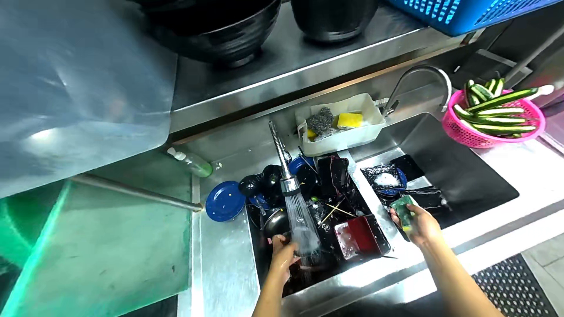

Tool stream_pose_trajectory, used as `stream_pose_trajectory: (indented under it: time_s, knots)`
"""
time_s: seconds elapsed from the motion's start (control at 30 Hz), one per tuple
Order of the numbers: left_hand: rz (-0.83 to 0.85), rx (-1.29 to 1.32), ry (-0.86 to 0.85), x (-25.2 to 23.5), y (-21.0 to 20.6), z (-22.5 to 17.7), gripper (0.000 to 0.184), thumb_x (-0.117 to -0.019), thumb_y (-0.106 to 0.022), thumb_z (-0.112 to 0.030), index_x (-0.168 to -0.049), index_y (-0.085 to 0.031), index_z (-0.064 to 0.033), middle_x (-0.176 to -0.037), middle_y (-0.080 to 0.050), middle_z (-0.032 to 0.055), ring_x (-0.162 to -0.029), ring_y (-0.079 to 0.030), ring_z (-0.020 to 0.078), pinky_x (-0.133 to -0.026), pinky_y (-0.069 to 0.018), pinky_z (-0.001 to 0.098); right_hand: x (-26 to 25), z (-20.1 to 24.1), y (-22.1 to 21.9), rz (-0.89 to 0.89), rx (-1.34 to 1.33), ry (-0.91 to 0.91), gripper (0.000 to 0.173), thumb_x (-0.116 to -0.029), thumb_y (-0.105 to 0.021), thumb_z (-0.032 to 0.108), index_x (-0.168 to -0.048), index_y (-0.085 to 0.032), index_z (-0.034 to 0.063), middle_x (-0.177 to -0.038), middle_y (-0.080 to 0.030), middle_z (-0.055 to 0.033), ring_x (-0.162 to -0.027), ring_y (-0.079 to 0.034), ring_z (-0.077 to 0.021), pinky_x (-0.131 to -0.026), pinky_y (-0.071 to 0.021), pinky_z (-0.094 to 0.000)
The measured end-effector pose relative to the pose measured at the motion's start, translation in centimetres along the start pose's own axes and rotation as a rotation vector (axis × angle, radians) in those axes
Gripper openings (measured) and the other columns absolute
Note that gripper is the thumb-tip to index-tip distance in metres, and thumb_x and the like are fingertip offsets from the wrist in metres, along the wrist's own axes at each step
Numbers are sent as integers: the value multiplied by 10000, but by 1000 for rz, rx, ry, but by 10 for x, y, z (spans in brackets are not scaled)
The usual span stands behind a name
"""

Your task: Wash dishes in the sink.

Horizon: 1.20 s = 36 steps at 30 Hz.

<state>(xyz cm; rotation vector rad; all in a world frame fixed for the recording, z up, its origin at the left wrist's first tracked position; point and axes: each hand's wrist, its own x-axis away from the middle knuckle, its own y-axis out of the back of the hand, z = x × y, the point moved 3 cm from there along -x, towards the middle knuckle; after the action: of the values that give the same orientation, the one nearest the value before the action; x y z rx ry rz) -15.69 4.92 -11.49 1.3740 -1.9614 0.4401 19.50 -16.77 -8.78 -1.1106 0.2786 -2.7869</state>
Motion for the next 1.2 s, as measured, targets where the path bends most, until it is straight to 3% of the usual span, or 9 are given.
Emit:
stream_pose_trajectory:
  time_s: [0.17, 0.3, 0.4, 0.5, 0.67, 0.8, 0.9, 1.07, 1.2]
  knots:
    - [-98, -677, -654, -6, 21, -21, 794, -703, -750, 38, -1453, -544, -121, -1471, -500, 183, -1354, -498, 333, -1070, -495, 503, 13, 6, -16, 54, 90, 78, 361, -1077, -475, 195, -1394, -489, 23, -1024, -695, -216, -802, -720, -284, -674, -620, -407]
    - [-227, -574, -1059, -7, 32, -31, 585, -703, -633, 137, -1252, -692, -55, -1365, -613, 183, -1329, -547, 328, -1131, -444, 505, 27, 8, -23, 77, 148, 136, 322, -1083, -475, 174, -1365, -498, 21, -1026, -698, -214, -806, -729, -297, -664, -628, -415]
    - [-140, -124, -758, -15, 20, -35, 484, -830, -468, 147, -1261, -643, 14, -1309, -669, 123, -1249, -608, 178, -1072, -501, 368, 37, 6, -26, 93, 175, 160, 316, -1079, -485, 147, -1368, -507, 21, -1038, -704, -216, -825, -733, -304, -674, -629, -423]
    - [-14, 533, -233, -13, -19, -22, 357, -1070, -359, -32, -1419, -427, -57, -1233, -620, 150, -1064, -646, 230, -853, -579, 458, 48, 3, -32, 129, 238, 186, 305, -1083, -481, 151, -1356, -522, 22, -1050, -712, -214, -866, -740, -313, -700, -632, -427]
    - [295, 795, 152, -7, -67, 9, 371, -1119, -266, -295, -1258, -520, -64, -1019, -653, 147, -874, -665, 247, -726, -588, 406, 69, -8, -46, 194, 424, 263, 319, -1058, -537, 130, -1357, -537, 17, -1050, -725, -191, -878, -743, -291, -723, -637, -423]
    - [322, 762, 150, -3, -73, 12, 412, -1125, -255, -312, -1377, -481, -78, -1218, -625, 156, -1090, -625, 265, -911, -554, 466, 97, -24, -55, 307, 856, 477, 476, -1004, -598, 301, -1412, -553, 60, -1197, -689, -132, -1075, -680, -213, -952, -564, -436]
    - [215, 722, 62, 1, -63, 3, 450, -1126, -220, -369, -1343, -509, -102, -1172, -646, 125, -1050, -633, 242, -871, -555, 471, 114, -40, -66, 475, 1010, 606, 536, -1009, -574, 371, -1435, -549, 48, -1347, -632, -143, -1232, -618, -209, -1076, -500, -413]
    - [216, 770, -6, -7, -44, 0, 349, -1123, -295, -229, -1317, -541, -75, -1156, -668, 128, -1039, -656, 231, -876, -571, 438, 131, -64, -82, 670, 1175, 642, 530, -1022, -558, 390, -1459, -538, 90, -1451, -570, -115, -1320, -565, -186, -1136, -458, -377]
    - [264, 761, 9, -15, -54, 8, 365, -1123, -308, -216, -1359, -530, -48, -1249, -649, 160, -1109, -636, 259, -935, -544, 450, 158, -86, -91, 831, 1292, 1015, 462, -1035, -547, 315, -1455, -566, 122, -1544, -494, -143, -1447, -454, -291, -1190, -399, -489]
